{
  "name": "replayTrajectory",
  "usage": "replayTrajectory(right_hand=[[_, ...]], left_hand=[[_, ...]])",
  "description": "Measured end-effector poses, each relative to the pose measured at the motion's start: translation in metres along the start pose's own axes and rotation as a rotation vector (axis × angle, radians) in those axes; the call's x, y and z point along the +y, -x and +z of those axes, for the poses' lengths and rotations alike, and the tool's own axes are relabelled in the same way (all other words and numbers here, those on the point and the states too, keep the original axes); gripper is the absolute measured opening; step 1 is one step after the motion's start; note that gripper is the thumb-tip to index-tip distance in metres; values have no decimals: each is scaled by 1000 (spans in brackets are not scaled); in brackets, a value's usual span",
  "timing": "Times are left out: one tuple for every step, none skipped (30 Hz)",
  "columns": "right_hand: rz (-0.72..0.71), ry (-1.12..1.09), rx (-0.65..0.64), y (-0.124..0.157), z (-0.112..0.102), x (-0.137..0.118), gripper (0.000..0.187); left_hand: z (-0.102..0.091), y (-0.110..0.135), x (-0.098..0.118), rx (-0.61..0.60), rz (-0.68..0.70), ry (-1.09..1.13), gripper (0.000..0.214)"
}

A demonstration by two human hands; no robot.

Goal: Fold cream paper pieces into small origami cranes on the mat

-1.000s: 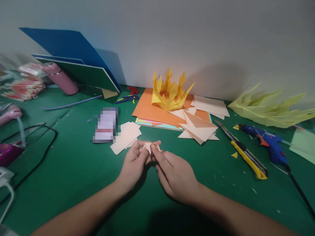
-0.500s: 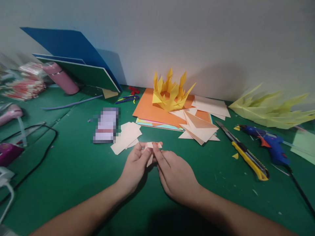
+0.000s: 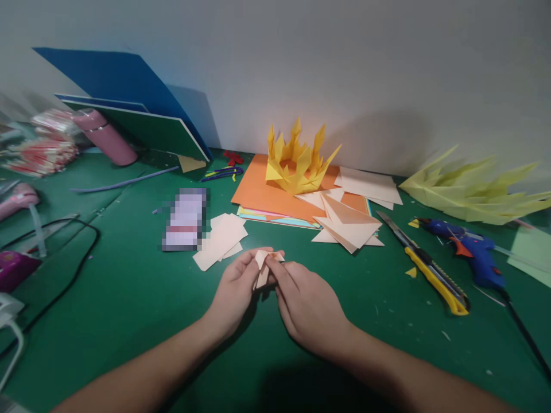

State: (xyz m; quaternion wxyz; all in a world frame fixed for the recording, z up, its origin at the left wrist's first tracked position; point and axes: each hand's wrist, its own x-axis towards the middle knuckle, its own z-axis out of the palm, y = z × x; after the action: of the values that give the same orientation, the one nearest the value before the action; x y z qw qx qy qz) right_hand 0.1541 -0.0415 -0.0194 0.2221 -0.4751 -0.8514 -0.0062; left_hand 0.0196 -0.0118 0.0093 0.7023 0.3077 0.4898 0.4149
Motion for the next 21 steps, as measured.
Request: replayTrajectory(right_hand=[[4, 5, -5, 0, 0, 0, 44], [7, 9, -14, 0, 0, 0, 44], [9, 15, -27, 0, 0, 0, 45], [9, 20, -39, 0, 0, 0, 45], [6, 23, -50, 0, 0, 0, 46], [2, 27, -59, -1, -1, 0, 47], [-1, 30, -66, -1, -1, 0, 47], [-5, 34, -73, -1, -1, 0, 48], [-7, 36, -80, -2, -1, 1, 49], [-8, 37, -87, -2, -1, 1, 49], [-7, 33, -90, -2, -1, 1, 49], [-5, 20, -84, -2, -1, 2, 49], [-2, -12, -66, -1, -2, 2, 49], [-5, -71, -36, -1, -2, 3, 47], [-11, -160, 11, 0, -3, 4, 44], [-10, -271, 79, 0, -3, 4, 41], [4, -389, 164, 0, -4, 5, 37], [35, -497, 252, 0, -4, 6, 34], [80, -587, 325, 0, -4, 7, 31], [139, -652, 378, -1, -4, 8, 29], [198, -697, 389, -3, -3, 10, 27]], left_hand=[[0, 0, 0, 5, -7, -4, 35], [0, 0, 0, 9, -11, -6, 35], [0, 0, 1, 10, -15, -6, 36], [0, 0, 1, 9, -16, -3, 36], [-1, -1, 1, 7, -17, 2, 36], [-1, -1, 1, 3, -18, 9, 35], [-1, -1, 1, 0, -17, 18, 35], [-1, -1, 0, -3, -16, 26, 35], [-1, -1, 0, -4, -14, 32, 35], [-1, -1, 0, -5, -12, 33, 34], [-2, -1, 0, -7, -11, 30, 35], [-2, -1, 1, -8, -8, 23, 34], [-2, -1, 1, -11, -4, 13, 35], [-2, -1, 1, -13, 0, 2, 35], [-2, -2, 0, -16, 4, -9, 35], [-2, -2, 0, -19, 5, -21, 35], [-2, -2, 0, -25, 8, -31, 34], [-2, -2, 0, -33, 9, -38, 33], [-2, -2, -1, -43, 12, -42, 31], [-2, -2, -1, -51, 17, -46, 30], [-2, -2, -1, -62, 21, -51, 29]])
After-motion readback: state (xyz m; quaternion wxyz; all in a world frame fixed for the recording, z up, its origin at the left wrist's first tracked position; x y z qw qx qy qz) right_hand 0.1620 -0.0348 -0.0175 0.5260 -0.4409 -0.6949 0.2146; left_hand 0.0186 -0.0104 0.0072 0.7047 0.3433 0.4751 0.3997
